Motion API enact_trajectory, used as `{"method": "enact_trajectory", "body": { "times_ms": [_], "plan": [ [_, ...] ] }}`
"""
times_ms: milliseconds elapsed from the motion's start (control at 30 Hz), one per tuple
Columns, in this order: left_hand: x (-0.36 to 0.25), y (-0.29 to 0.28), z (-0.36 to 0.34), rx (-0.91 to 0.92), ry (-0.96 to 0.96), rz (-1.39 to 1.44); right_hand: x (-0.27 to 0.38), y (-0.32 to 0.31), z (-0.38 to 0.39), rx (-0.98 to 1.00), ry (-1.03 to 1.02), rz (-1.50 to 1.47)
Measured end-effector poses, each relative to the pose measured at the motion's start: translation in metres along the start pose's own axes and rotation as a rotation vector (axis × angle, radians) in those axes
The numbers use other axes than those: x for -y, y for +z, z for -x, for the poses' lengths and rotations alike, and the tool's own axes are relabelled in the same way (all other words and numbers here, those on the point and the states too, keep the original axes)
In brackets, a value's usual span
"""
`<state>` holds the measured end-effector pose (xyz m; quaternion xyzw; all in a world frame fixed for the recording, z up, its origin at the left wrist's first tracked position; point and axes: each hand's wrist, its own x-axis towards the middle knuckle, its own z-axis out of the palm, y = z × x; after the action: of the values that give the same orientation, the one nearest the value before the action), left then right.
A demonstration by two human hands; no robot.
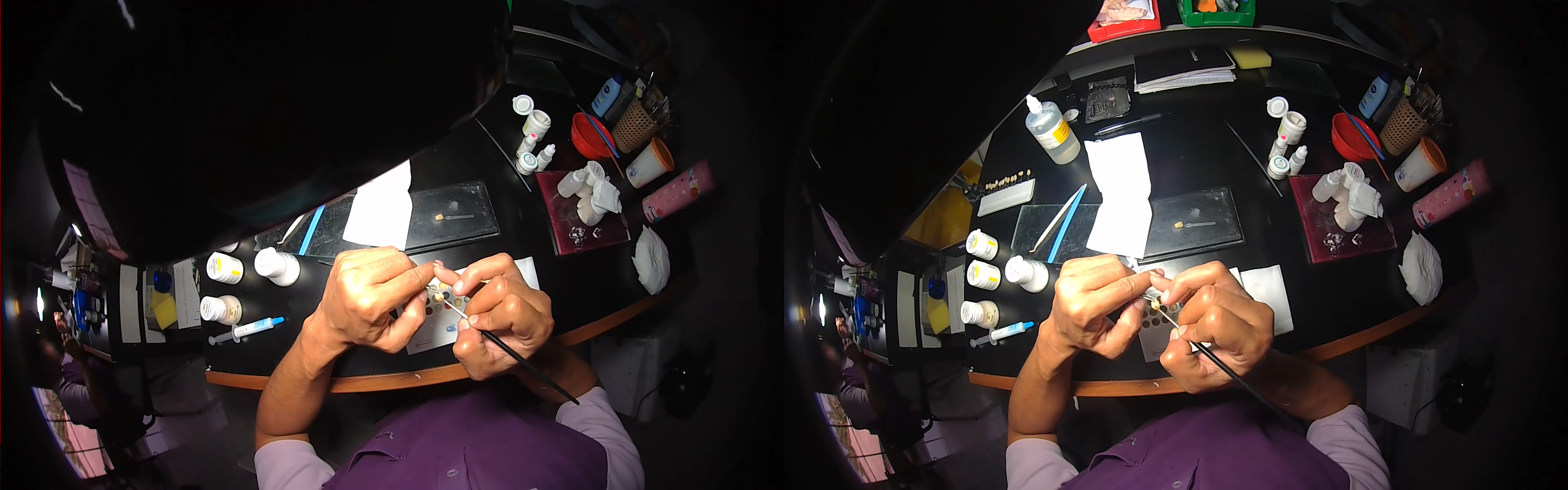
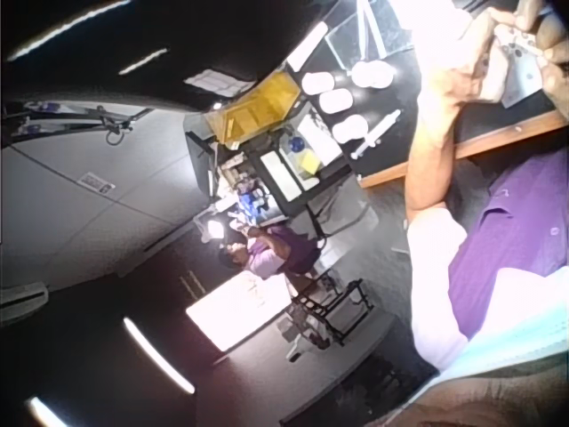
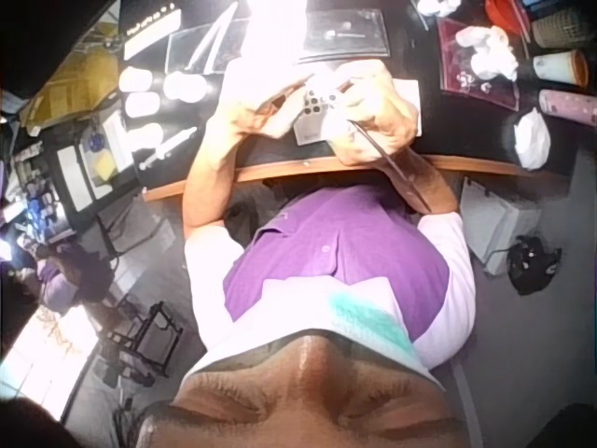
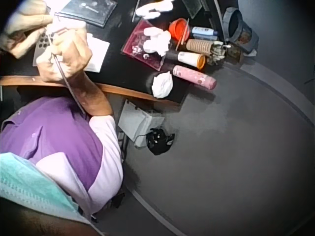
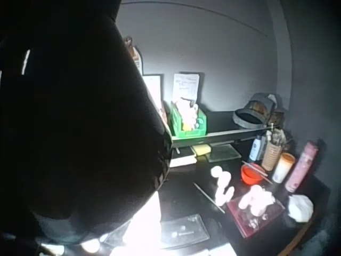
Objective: The person paints a dental crown using a fine brush and a color palette under a lamp. The person then places the tools on the desk, stands up, and walks through the workshop.
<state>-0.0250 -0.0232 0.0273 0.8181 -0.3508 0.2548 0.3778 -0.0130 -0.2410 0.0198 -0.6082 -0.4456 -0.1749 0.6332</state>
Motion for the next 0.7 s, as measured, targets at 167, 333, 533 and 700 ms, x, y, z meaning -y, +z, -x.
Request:
{"method": "enact_trajectory", "body": {
  "times_ms": [167,333,533,700],
  "plan": [
    [0.0009,0.0005,0.0006,0.003,0.001,0.005,-0.0006,-0.0002,0.0008,0.005,-0.007,0.015],
    [0.0007,0.001,0.0006,-0.008,0.007,0.009,-0.0007,0.0003,-0.0006,0.005,-0.014,0.016],
    [0.0005,0.0011,0.0,-0.01,0.008,0.014,-0.0002,-0.0019,-0.001,0.054,-0.024,0.033],
    [0.0004,0.0009,0.0004,-0.006,-0.001,0.006,-0.0011,0.0003,-0.0003,0.008,-0.026,0.02]
  ]
}}
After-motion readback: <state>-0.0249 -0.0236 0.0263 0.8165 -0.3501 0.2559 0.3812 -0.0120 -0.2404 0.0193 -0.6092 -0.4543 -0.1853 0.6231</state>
